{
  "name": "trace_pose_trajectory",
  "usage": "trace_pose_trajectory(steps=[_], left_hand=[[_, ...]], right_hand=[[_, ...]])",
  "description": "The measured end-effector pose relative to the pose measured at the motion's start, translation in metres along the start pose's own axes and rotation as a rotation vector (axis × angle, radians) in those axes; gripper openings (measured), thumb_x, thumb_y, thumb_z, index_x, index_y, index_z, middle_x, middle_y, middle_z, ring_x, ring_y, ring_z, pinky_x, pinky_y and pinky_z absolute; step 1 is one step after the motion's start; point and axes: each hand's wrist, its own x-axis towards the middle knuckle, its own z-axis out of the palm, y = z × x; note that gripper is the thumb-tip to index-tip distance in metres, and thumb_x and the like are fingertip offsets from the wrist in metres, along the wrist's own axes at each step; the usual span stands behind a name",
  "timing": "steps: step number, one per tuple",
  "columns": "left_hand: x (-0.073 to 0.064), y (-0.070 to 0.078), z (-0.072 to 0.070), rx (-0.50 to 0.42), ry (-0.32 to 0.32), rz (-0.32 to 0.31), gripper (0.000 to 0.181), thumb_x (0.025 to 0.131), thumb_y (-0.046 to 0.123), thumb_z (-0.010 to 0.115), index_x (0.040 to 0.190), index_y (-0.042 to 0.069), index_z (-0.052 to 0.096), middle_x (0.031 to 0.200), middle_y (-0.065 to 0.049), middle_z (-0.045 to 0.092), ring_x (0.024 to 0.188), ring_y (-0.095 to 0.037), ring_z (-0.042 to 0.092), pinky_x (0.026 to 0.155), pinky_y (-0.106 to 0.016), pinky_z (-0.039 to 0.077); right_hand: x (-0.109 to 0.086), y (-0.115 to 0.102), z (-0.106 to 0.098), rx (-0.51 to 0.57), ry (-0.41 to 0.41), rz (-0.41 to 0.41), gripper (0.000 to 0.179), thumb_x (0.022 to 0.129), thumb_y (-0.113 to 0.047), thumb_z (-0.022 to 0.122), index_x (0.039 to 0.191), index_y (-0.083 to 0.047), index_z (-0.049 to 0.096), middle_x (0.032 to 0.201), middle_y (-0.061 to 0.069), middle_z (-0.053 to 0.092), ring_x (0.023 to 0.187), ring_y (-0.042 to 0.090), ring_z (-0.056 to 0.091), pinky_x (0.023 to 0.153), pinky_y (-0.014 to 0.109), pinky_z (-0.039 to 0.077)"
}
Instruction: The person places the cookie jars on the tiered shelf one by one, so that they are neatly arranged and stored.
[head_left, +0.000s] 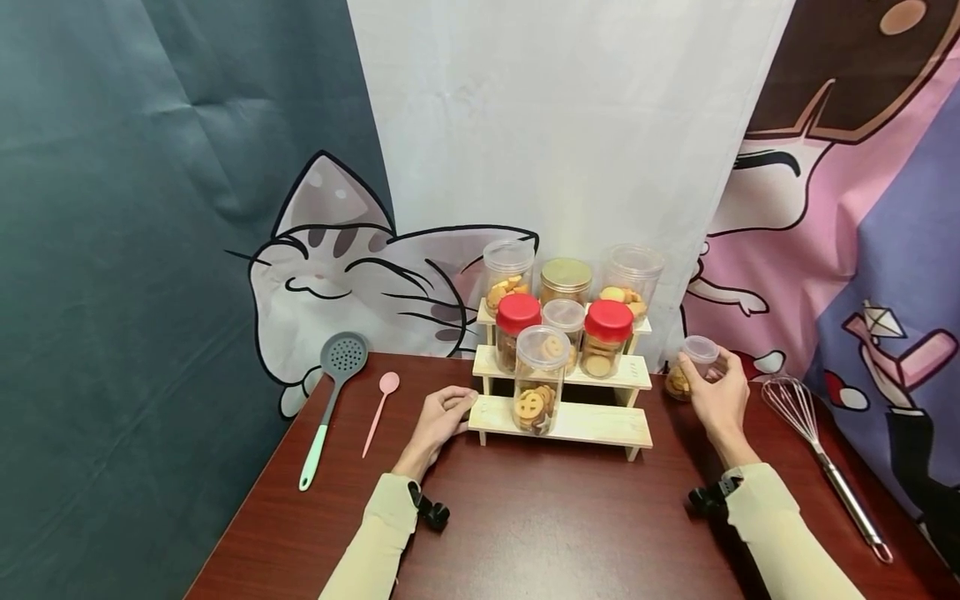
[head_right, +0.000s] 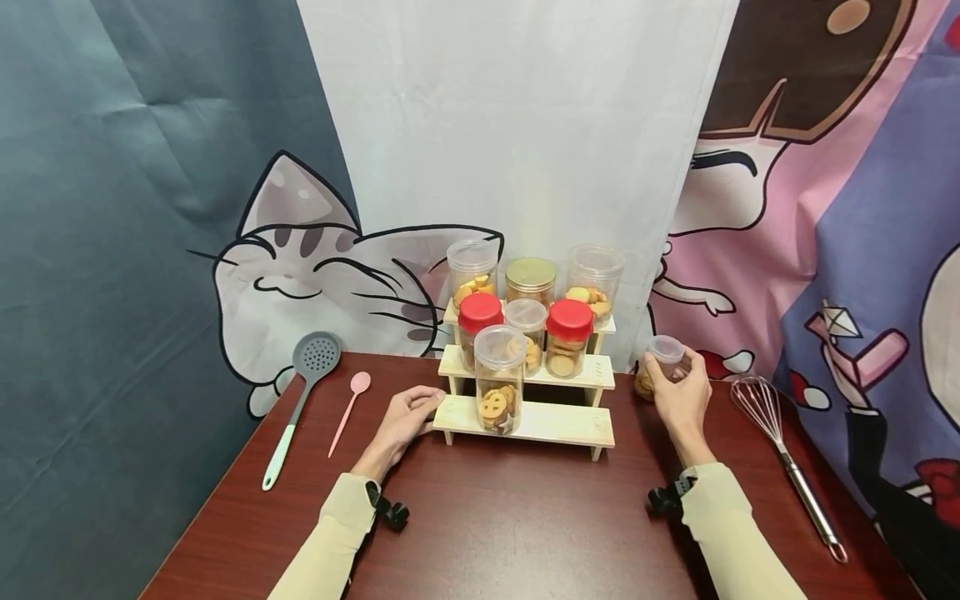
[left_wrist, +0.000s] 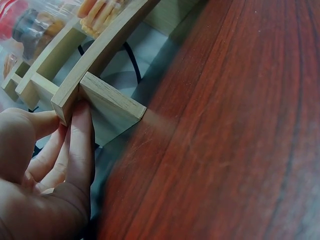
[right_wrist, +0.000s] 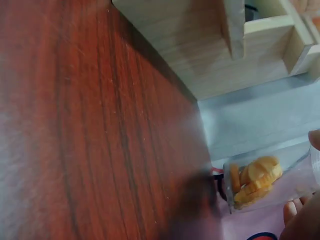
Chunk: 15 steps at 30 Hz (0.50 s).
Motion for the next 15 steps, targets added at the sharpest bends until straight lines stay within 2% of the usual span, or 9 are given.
trace_pose_trajectory(steps=[6, 9, 15], left_hand=[[0.000, 0.001, -0.001, 0.003, 0.003, 0.004, 0.031, 0.105, 0.018, 0.073, 0.128, -0.004, 0.071, 0.108, -0.008, 0.082, 0.088, -0.010, 0.075, 0.071, -0.024, 0.064], [0.000, 0.000, -0.002, 0.004, 0.003, 0.004, 0.030, 0.105, 0.018, 0.074, 0.126, -0.003, 0.072, 0.108, -0.007, 0.082, 0.087, -0.010, 0.074, 0.071, -0.024, 0.064], [0.000, -0.001, -0.001, 0.009, 0.001, 0.006, 0.032, 0.105, 0.019, 0.073, 0.127, -0.004, 0.072, 0.110, -0.008, 0.082, 0.087, -0.009, 0.074, 0.072, -0.024, 0.064]], right_hand=[[-0.012, -0.013, -0.010, 0.059, 0.007, -0.039, 0.065, 0.095, -0.045, 0.084, 0.149, -0.016, 0.062, 0.131, 0.003, 0.066, 0.103, -0.002, 0.055, 0.092, 0.013, 0.042], [-0.020, -0.021, -0.014, 0.080, 0.003, -0.070, 0.062, 0.096, -0.042, 0.083, 0.148, -0.016, 0.063, 0.127, -0.004, 0.066, 0.102, -0.004, 0.055, 0.092, 0.012, 0.042], [-0.038, -0.037, -0.023, 0.100, -0.003, -0.154, 0.057, 0.094, -0.033, 0.086, 0.144, -0.015, 0.066, 0.107, -0.022, 0.062, 0.097, -0.002, 0.058, 0.085, 0.010, 0.043]])
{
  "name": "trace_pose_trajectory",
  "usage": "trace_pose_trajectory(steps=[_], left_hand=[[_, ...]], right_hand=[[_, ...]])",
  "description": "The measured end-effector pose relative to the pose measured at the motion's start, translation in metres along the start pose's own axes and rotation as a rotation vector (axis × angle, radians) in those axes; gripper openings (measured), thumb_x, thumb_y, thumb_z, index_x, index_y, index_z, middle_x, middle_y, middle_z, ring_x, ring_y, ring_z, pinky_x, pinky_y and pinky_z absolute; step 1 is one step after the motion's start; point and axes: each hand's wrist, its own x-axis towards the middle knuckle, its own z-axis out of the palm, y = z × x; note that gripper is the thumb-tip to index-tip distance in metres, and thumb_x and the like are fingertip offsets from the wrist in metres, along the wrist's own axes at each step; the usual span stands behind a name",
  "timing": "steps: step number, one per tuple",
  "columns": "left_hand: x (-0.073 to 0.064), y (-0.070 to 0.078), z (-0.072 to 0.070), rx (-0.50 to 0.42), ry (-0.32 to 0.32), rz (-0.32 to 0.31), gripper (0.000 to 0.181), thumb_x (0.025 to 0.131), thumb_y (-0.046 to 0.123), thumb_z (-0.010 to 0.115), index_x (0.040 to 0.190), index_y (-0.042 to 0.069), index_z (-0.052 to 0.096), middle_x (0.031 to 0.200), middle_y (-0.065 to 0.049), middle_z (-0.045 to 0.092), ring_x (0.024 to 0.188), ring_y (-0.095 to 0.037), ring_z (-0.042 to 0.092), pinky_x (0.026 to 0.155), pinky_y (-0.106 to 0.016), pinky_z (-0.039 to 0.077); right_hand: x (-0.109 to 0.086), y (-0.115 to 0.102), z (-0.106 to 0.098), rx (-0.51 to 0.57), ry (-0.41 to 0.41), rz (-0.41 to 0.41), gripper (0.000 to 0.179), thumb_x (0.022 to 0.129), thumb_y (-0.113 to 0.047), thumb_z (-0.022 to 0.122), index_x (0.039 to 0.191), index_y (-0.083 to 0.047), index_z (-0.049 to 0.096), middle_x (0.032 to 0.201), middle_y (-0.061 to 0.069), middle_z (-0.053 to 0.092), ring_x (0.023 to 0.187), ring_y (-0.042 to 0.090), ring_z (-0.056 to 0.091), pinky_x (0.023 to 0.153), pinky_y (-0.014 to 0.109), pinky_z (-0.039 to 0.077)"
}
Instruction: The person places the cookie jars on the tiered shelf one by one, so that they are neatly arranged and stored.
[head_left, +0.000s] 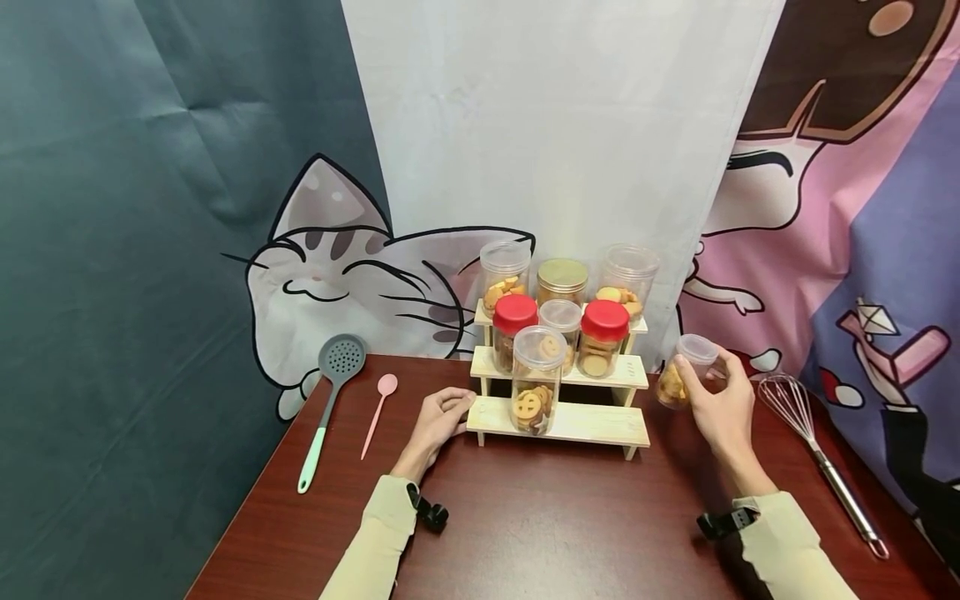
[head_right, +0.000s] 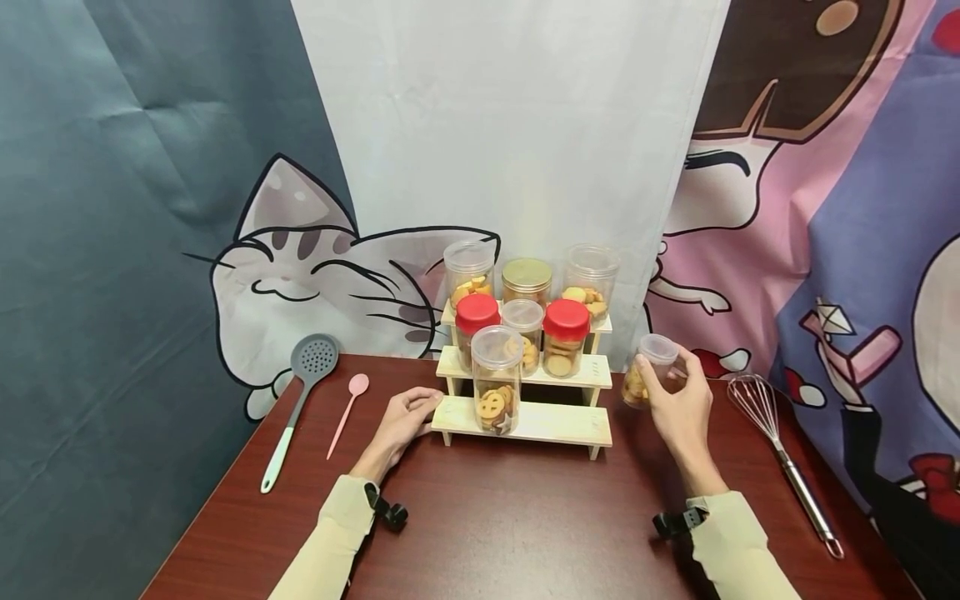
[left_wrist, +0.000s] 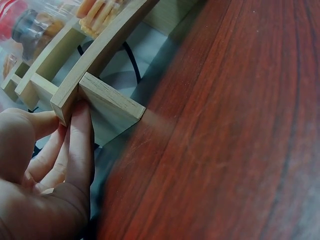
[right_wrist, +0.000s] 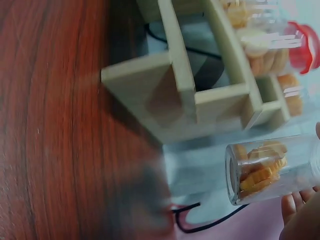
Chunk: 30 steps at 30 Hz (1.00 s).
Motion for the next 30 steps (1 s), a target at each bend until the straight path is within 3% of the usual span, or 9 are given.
trace_pose_trajectory(steps=[10, 20, 26, 30], left_hand=[[0.000, -0.001, 0.000, -0.017, 0.009, -0.002, 0.028, 0.105, 0.017, 0.073, 0.125, -0.004, 0.072, 0.106, -0.007, 0.082, 0.084, -0.009, 0.074, 0.069, -0.023, 0.063], [0.000, -0.001, 0.000, -0.016, 0.004, 0.000, 0.031, 0.105, 0.017, 0.073, 0.128, -0.005, 0.071, 0.111, -0.008, 0.082, 0.087, -0.008, 0.074, 0.070, -0.023, 0.063], [0.000, -0.001, 0.000, -0.013, 0.005, 0.003, 0.031, 0.105, 0.017, 0.073, 0.127, -0.005, 0.071, 0.109, -0.008, 0.082, 0.087, -0.008, 0.074, 0.070, -0.023, 0.063], [-0.001, 0.000, 0.001, -0.009, 0.011, -0.001, 0.029, 0.105, 0.018, 0.074, 0.126, -0.003, 0.073, 0.108, -0.006, 0.082, 0.086, -0.007, 0.074, 0.070, -0.023, 0.063]], right_hand=[[-0.030, -0.027, 0.004, 0.019, -0.082, -0.098, 0.054, 0.093, -0.027, 0.089, 0.142, -0.021, 0.070, 0.106, -0.021, 0.067, 0.096, 0.001, 0.063, 0.083, 0.013, 0.046], [-0.058, -0.043, 0.025, 0.091, -0.235, -0.121, 0.053, 0.091, -0.019, 0.091, 0.139, -0.021, 0.070, 0.105, -0.010, 0.073, 0.091, 0.003, 0.068, 0.081, 0.012, 0.053], [-0.068, -0.048, 0.043, 0.117, -0.305, -0.131, 0.057, 0.089, -0.009, 0.090, 0.142, -0.013, 0.068, 0.118, 0.005, 0.074, 0.093, 0.010, 0.072, 0.078, 0.014, 0.057], [-0.073, -0.050, 0.053, 0.132, -0.322, -0.154, 0.059, 0.087, -0.009, 0.093, 0.141, -0.013, 0.069, 0.123, 0.008, 0.073, 0.096, 0.014, 0.072, 0.084, 0.014, 0.057]])
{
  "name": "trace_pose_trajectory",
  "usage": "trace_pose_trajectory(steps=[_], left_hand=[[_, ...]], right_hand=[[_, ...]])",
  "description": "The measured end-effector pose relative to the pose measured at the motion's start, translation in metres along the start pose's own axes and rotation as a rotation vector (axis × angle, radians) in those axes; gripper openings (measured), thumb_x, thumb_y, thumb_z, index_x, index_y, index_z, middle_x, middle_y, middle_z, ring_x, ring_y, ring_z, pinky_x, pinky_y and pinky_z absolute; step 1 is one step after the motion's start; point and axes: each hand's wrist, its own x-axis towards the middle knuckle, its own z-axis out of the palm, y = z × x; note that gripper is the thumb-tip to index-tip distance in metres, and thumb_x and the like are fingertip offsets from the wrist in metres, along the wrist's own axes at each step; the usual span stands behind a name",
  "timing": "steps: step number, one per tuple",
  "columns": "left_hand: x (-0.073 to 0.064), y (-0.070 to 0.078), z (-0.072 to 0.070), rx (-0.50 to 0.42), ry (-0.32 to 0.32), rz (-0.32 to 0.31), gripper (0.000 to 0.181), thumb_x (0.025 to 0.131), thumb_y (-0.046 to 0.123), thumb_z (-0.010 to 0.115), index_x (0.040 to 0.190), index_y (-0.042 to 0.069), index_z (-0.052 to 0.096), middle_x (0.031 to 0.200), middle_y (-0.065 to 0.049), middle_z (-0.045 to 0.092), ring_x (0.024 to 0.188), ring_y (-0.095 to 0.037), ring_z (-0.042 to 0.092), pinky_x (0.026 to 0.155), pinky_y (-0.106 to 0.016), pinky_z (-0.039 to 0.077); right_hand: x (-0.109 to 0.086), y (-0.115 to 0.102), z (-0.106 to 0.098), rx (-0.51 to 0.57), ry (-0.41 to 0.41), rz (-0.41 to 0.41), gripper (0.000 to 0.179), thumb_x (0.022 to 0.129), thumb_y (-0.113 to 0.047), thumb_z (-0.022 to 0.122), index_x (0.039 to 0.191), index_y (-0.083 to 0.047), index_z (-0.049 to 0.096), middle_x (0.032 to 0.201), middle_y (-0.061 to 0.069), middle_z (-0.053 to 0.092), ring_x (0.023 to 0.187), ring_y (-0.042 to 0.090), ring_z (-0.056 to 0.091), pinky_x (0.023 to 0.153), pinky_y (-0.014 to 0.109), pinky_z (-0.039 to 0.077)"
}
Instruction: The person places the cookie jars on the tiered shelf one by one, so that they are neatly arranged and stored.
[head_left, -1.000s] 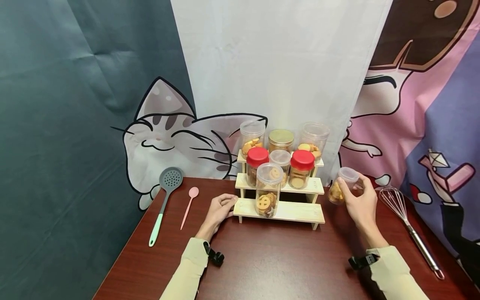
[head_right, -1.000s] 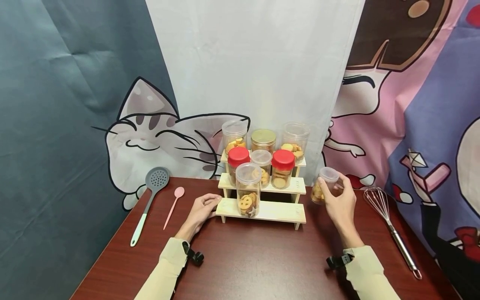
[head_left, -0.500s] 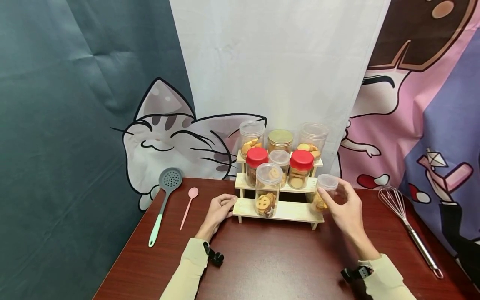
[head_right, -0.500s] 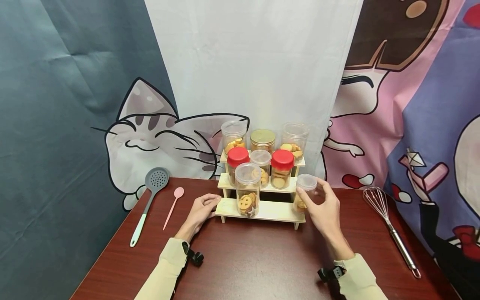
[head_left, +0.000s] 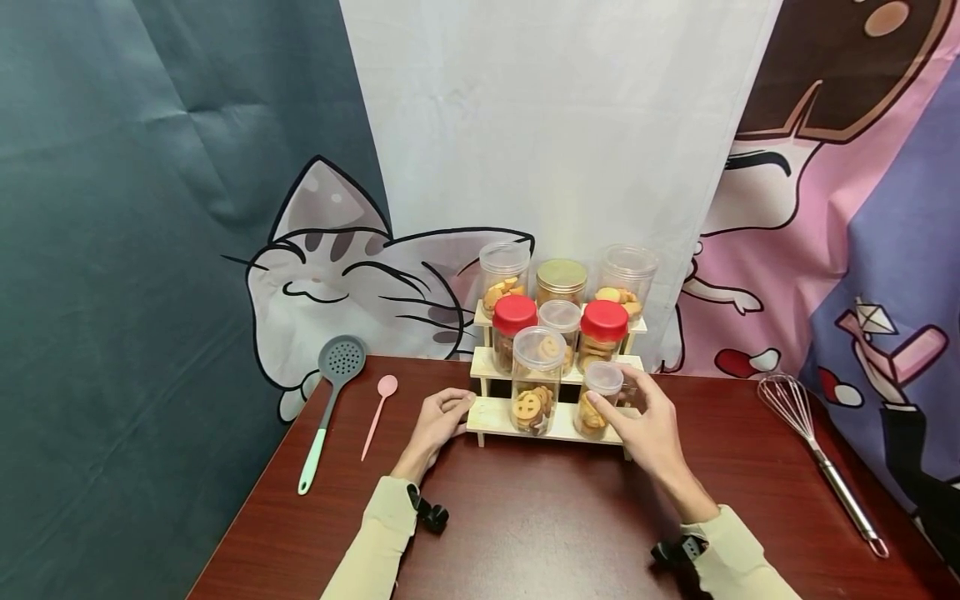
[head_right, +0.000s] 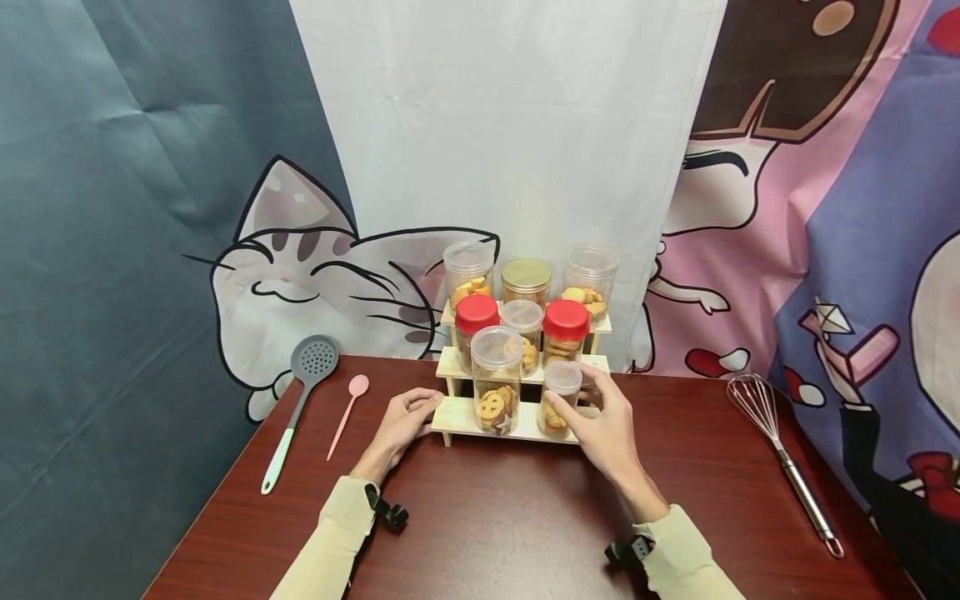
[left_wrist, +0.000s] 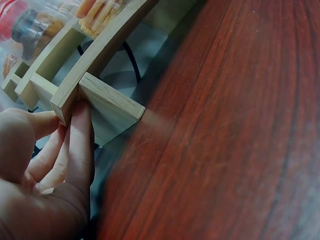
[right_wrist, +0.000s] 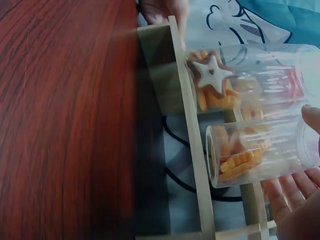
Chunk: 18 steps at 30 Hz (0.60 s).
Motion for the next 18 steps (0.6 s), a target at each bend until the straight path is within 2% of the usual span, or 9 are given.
trace_pose_trajectory(steps=[8, 13, 18], left_hand=[[0.001, -0.001, 0.000, -0.008, 0.002, 0.003, 0.029, 0.105, 0.017, 0.074, 0.125, -0.003, 0.072, 0.109, -0.006, 0.082, 0.086, -0.007, 0.074, 0.069, -0.022, 0.063], [0.001, 0.000, 0.000, -0.013, -0.006, -0.001, 0.029, 0.105, 0.017, 0.073, 0.126, -0.003, 0.072, 0.109, -0.006, 0.082, 0.086, -0.007, 0.074, 0.070, -0.023, 0.064], [0.001, 0.000, 0.000, -0.015, -0.008, 0.000, 0.029, 0.105, 0.017, 0.073, 0.126, -0.004, 0.072, 0.107, -0.007, 0.082, 0.085, -0.008, 0.074, 0.070, -0.023, 0.064]], right_hand=[[0.002, 0.005, 0.014, 0.064, -0.027, -0.081, 0.060, 0.084, -0.011, 0.096, 0.139, -0.017, 0.072, 0.125, 0.004, 0.067, 0.107, 0.006, 0.068, 0.091, 0.015, 0.059], [0.003, 0.005, 0.019, 0.070, -0.019, -0.065, 0.061, 0.084, -0.006, 0.094, 0.140, -0.013, 0.071, 0.125, 0.008, 0.065, 0.112, 0.009, 0.064, 0.094, 0.012, 0.058], [0.000, -0.009, 0.021, 0.066, 0.001, -0.042, 0.061, 0.084, -0.001, 0.092, 0.141, -0.006, 0.069, 0.126, 0.013, 0.066, 0.111, 0.009, 0.064, 0.095, 0.015, 0.059]])
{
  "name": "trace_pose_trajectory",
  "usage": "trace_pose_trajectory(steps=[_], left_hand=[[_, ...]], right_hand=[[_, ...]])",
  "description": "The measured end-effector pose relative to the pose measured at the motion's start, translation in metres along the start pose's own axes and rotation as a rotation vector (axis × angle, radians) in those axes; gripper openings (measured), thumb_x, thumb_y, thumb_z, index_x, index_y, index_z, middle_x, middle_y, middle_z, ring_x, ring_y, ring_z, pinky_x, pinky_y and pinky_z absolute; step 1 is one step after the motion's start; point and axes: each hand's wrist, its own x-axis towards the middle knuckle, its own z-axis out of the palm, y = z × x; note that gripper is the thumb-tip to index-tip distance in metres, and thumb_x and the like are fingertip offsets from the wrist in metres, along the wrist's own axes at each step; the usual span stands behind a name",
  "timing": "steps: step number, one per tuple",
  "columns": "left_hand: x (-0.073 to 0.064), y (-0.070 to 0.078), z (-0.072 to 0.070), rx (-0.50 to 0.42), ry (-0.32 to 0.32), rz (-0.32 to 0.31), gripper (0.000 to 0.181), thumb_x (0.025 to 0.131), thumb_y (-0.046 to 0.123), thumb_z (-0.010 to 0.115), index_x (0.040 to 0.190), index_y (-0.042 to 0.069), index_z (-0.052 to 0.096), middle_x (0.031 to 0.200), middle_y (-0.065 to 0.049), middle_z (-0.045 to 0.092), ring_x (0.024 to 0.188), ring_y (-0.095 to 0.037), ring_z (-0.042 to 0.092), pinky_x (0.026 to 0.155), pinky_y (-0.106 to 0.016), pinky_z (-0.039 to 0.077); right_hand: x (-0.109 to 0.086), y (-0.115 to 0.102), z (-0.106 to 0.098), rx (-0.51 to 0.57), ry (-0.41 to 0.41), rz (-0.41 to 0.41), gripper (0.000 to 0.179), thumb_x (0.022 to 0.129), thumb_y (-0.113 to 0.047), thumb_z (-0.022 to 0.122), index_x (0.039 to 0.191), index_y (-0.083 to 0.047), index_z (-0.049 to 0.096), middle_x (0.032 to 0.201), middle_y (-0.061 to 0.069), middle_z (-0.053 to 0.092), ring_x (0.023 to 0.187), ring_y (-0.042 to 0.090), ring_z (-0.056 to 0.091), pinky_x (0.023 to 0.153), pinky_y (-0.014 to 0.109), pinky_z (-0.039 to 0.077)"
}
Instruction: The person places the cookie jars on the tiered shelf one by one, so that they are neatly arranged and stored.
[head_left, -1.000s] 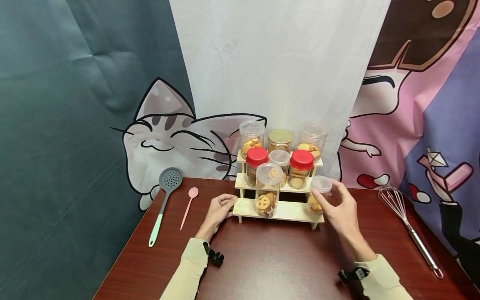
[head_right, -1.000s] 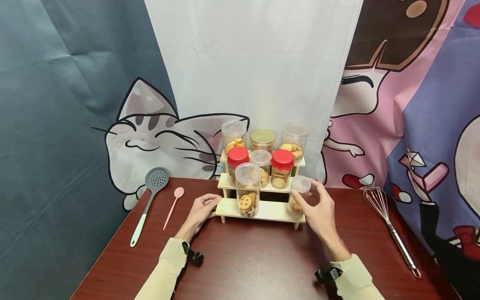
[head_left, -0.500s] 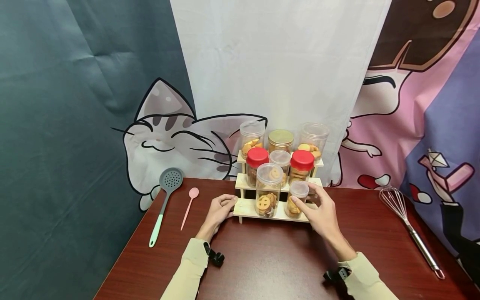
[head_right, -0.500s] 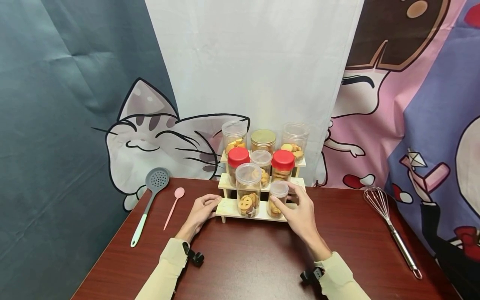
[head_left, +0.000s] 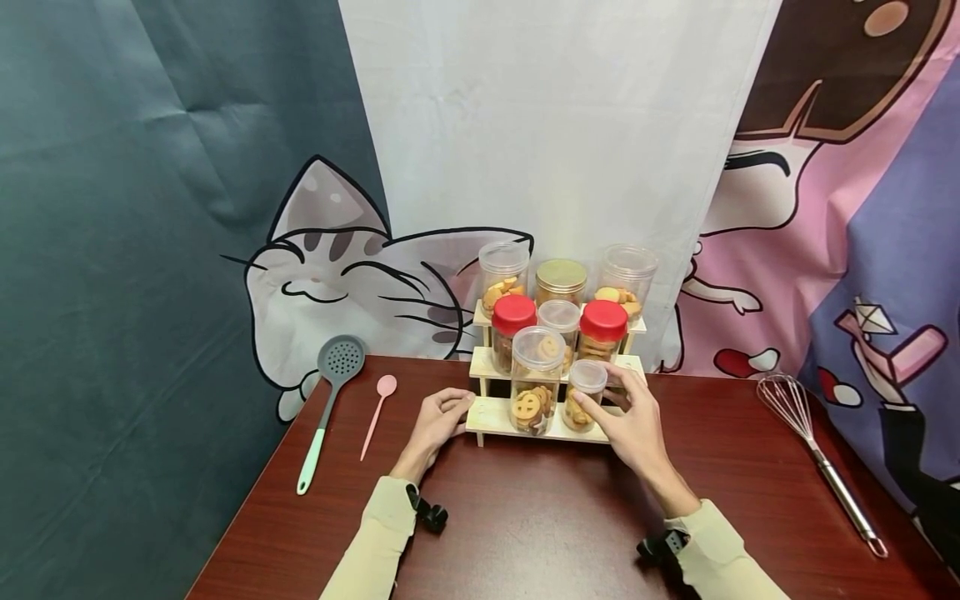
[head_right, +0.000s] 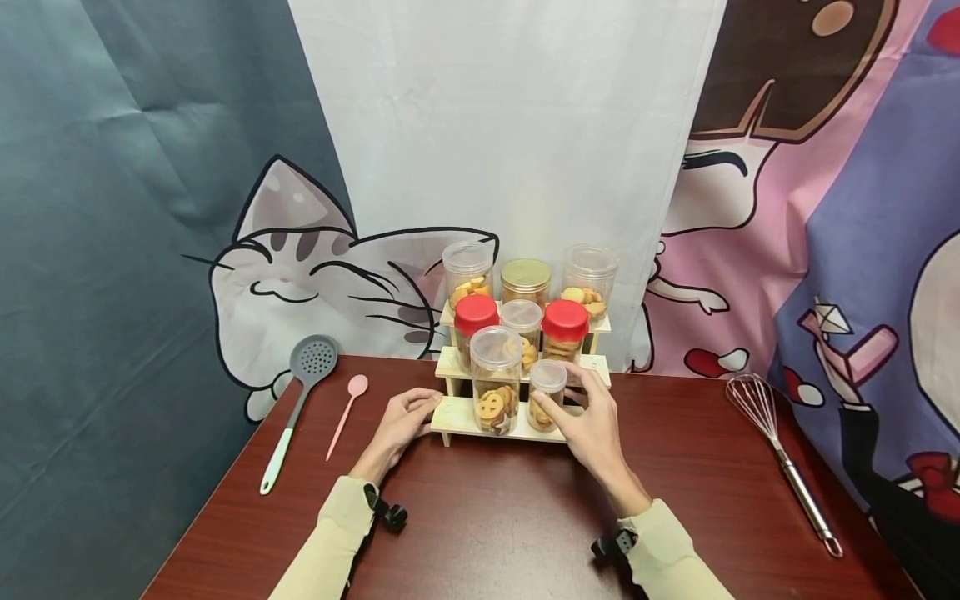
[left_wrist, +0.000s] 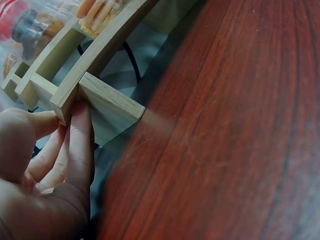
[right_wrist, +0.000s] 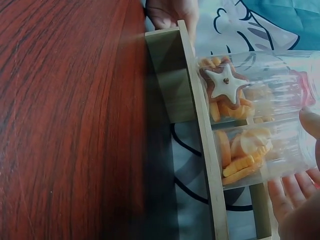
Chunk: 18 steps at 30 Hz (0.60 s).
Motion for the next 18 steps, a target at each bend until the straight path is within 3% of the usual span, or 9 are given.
trace_pose_trajectory(steps=[6, 12, 18], left_hand=[[0.000, 0.000, 0.000, -0.007, 0.002, 0.000, 0.027, 0.105, 0.016, 0.073, 0.124, -0.004, 0.072, 0.105, -0.007, 0.082, 0.084, -0.008, 0.074, 0.070, -0.024, 0.064], [-0.001, 0.001, 0.001, -0.003, 0.004, 0.000, 0.027, 0.105, 0.016, 0.073, 0.125, -0.003, 0.072, 0.108, -0.007, 0.082, 0.086, -0.007, 0.074, 0.070, -0.024, 0.064], [-0.002, 0.001, 0.001, 0.020, 0.017, 0.005, 0.030, 0.104, 0.018, 0.074, 0.125, -0.003, 0.072, 0.110, -0.005, 0.082, 0.086, -0.006, 0.074, 0.069, -0.022, 0.063]], right_hand=[[-0.003, -0.013, 0.001, 0.007, 0.019, 0.018, 0.058, 0.085, -0.003, 0.092, 0.137, -0.002, 0.067, 0.125, 0.015, 0.068, 0.108, 0.001, 0.064, 0.096, 0.019, 0.061], [-0.001, -0.012, 0.001, 0.045, 0.023, 0.040, 0.055, 0.084, -0.003, 0.093, 0.132, 0.000, 0.067, 0.119, 0.014, 0.071, 0.107, 0.003, 0.066, 0.097, 0.025, 0.062], [0.002, 0.010, 0.002, 0.044, 0.018, 0.053, 0.058, 0.083, -0.003, 0.094, 0.134, -0.004, 0.067, 0.121, 0.012, 0.071, 0.108, 0.004, 0.066, 0.097, 0.023, 0.062]])
